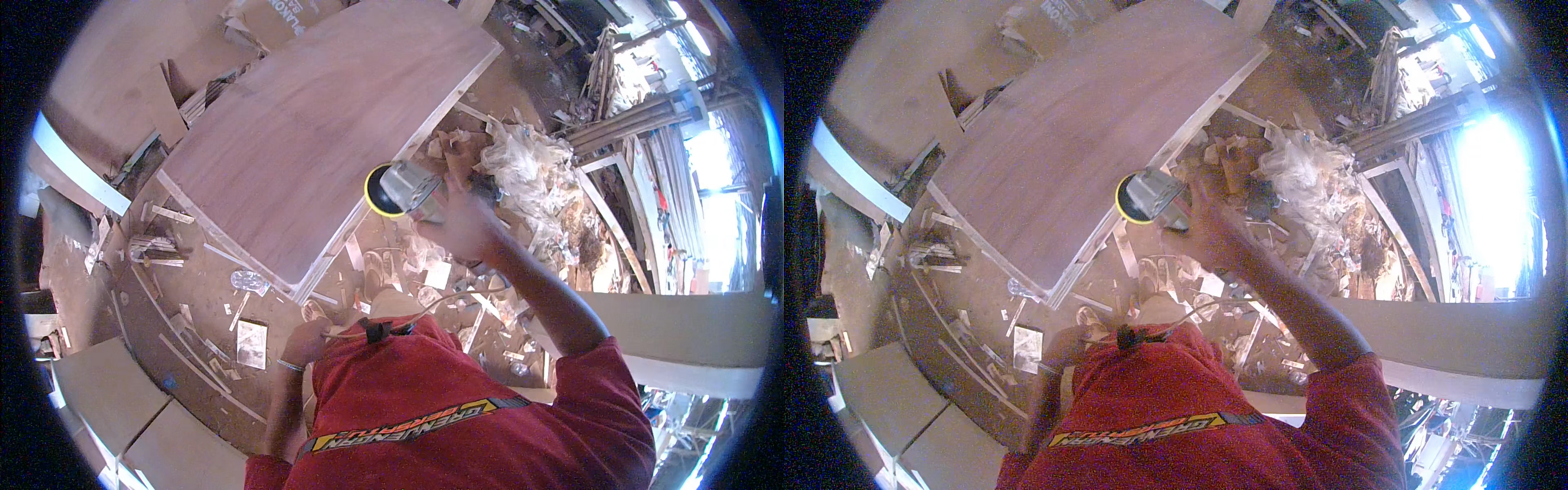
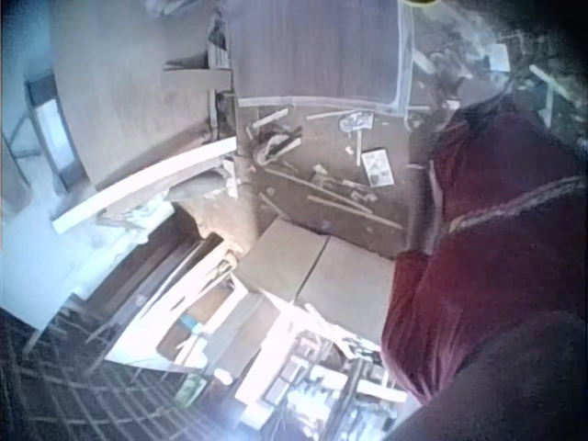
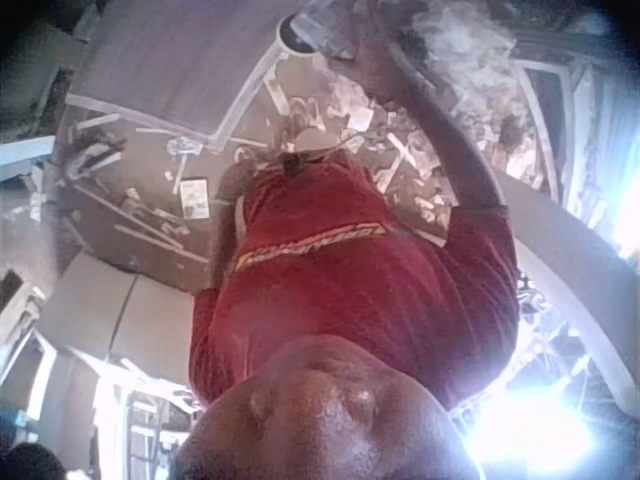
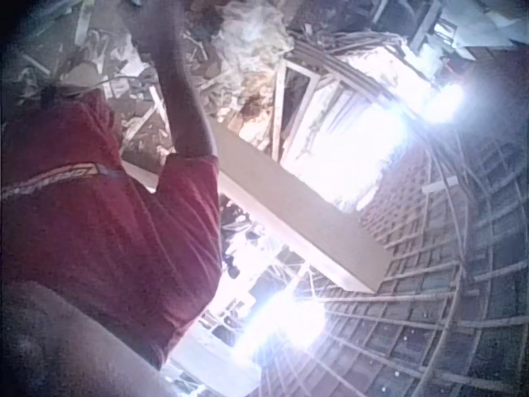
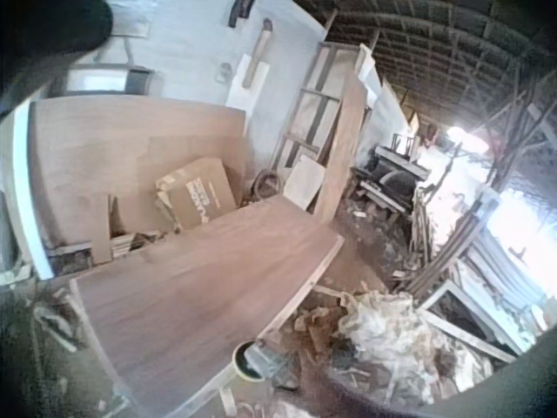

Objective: The person sands the surface of a wooden cabinet with a power sander, applies liquid glue from a bottle to a laminate sheet, and spreads the glue evenly with a scraper.

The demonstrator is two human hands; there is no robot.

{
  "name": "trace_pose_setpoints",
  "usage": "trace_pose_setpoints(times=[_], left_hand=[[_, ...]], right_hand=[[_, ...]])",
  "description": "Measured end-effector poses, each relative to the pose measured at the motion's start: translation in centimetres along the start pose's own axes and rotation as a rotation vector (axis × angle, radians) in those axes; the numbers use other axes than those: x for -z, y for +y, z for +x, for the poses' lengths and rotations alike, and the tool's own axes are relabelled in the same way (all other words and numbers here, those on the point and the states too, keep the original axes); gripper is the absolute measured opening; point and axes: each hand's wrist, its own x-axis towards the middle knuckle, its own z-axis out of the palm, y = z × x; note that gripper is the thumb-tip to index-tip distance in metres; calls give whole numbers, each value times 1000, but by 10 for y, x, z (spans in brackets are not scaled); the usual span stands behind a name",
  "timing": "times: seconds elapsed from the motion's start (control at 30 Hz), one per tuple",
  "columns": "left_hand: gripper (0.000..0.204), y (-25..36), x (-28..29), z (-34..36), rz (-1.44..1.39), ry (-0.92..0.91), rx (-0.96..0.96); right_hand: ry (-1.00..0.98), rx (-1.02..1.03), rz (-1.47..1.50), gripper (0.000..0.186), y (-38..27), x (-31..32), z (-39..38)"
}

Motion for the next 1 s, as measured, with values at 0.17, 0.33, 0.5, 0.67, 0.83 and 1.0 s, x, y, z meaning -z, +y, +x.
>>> trace_pose_setpoints(times=[0.17, 0.33, 0.5, 0.67, 0.83, 1.0], left_hand=[[29, 77, 19, 50, -116, -5, 74], [26, 56, -30, 74, -180, 294, -190], [24, 58, -29, 71, -47, 105, -106], [22, 49, -21, 66, -72, 111, -100], [20, 40, -19, 73, -77, 64, -152], [24, 72, 0, 90, -97, 45, -85]], right_hand=[[4, -37, -33, 107, 49, 31, 55], [94, -12, 48, 104, 89, 43, 86], [191, 117, 28, 93, 70, 37, 71], [-161, 153, 24, 78, -6, 9, 18], [-345, 171, 114, 67, -34, 15, -1], [-254, 62, 33, 83, 21, 38, 34]])
